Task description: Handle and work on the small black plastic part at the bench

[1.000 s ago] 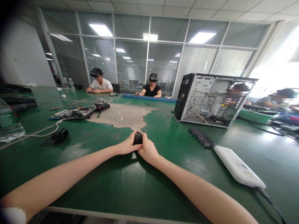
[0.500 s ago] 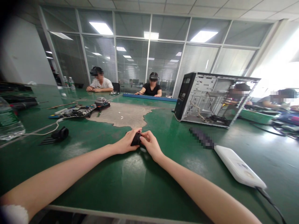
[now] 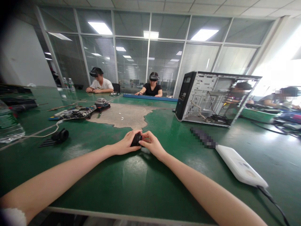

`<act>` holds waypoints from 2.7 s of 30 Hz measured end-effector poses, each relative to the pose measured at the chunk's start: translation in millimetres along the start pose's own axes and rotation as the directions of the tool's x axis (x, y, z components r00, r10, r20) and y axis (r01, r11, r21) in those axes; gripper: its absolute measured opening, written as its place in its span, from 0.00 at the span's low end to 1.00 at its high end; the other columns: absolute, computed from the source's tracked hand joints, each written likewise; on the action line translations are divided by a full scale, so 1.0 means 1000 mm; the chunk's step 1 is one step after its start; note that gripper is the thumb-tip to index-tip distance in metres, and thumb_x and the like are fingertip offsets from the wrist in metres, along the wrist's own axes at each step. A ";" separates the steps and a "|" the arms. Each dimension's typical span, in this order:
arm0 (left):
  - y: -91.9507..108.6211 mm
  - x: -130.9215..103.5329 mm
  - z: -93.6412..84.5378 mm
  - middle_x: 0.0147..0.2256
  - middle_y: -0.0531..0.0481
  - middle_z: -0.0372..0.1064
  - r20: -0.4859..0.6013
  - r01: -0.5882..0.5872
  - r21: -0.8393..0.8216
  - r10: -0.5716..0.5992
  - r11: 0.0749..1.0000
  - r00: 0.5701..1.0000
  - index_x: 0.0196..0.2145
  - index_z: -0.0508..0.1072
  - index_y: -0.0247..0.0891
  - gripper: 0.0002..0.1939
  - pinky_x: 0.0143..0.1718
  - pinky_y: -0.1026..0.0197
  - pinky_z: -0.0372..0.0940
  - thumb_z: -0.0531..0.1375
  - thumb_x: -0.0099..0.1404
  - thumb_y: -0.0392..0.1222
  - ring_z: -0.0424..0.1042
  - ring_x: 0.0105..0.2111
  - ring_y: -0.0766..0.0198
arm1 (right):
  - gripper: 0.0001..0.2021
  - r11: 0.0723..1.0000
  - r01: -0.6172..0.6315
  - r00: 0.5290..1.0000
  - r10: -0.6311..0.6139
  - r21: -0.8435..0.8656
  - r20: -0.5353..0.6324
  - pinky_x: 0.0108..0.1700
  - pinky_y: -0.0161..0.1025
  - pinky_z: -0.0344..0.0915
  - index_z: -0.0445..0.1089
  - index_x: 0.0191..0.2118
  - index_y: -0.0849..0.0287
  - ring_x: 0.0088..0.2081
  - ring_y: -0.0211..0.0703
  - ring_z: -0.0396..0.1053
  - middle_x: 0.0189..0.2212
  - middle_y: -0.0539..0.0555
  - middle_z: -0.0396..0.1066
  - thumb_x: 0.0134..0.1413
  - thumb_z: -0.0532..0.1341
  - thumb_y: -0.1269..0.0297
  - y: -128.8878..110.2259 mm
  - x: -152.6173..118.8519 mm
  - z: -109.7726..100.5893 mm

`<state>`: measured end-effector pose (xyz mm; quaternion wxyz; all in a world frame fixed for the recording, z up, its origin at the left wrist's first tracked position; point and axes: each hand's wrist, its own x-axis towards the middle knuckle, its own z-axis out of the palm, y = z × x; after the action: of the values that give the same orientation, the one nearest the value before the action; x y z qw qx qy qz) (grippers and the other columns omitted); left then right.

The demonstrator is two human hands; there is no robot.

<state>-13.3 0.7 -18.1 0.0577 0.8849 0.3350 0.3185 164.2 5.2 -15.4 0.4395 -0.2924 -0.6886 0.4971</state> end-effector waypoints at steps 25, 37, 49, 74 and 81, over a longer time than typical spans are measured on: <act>-0.001 0.000 0.001 0.52 0.42 0.52 0.003 -0.005 0.029 0.005 1.000 1.000 0.54 0.44 0.40 0.33 0.53 0.51 0.47 0.57 0.55 0.46 0.53 0.52 0.57 | 0.14 0.998 -0.064 0.998 0.065 -0.011 0.007 0.37 0.38 0.63 0.61 0.37 0.56 0.33 0.35 0.65 0.33 0.49 0.64 0.43 0.60 0.57 -0.001 0.001 0.001; -0.001 0.000 0.002 0.51 0.43 0.53 -0.012 0.010 0.010 -0.010 1.000 1.000 0.53 0.46 0.40 0.33 0.53 0.50 0.48 0.57 0.55 0.46 0.54 0.52 0.56 | 0.15 0.996 -0.061 0.995 0.056 0.060 0.083 0.41 0.39 0.61 0.59 0.36 0.55 0.36 0.37 0.65 0.32 0.48 0.65 0.40 0.63 0.63 -0.004 0.001 -0.002; -0.001 0.000 0.003 0.51 0.42 0.52 -0.011 0.004 0.015 -0.004 1.000 1.000 0.54 0.44 0.40 0.34 0.53 0.50 0.47 0.57 0.55 0.45 0.53 0.52 0.56 | 0.15 0.996 -0.088 0.996 0.086 0.027 0.038 0.40 0.39 0.61 0.60 0.39 0.56 0.35 0.36 0.65 0.35 0.50 0.65 0.44 0.60 0.60 0.001 0.002 -0.003; -0.002 0.000 0.004 0.51 0.42 0.53 -0.021 0.010 0.019 -0.009 1.000 1.000 0.53 0.46 0.40 0.33 0.52 0.50 0.48 0.58 0.54 0.44 0.54 0.52 0.55 | 0.14 0.997 -0.070 0.997 0.068 0.029 0.042 0.39 0.39 0.62 0.60 0.36 0.56 0.34 0.37 0.65 0.30 0.47 0.65 0.42 0.62 0.60 -0.004 0.001 -0.001; -0.001 0.001 0.005 0.49 0.43 0.55 -0.035 0.011 0.030 -0.010 0.999 0.999 0.53 0.46 0.40 0.32 0.52 0.50 0.48 0.58 0.54 0.44 0.55 0.51 0.56 | 0.12 0.997 -0.071 0.997 0.070 0.022 0.033 0.37 0.37 0.62 0.61 0.36 0.56 0.33 0.35 0.65 0.31 0.48 0.65 0.44 0.60 0.59 -0.004 0.001 0.000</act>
<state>-10.3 2.6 -21.7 0.0401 0.8782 0.3453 0.3285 164.2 4.6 -11.8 0.4139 -0.3032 -0.6791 0.5250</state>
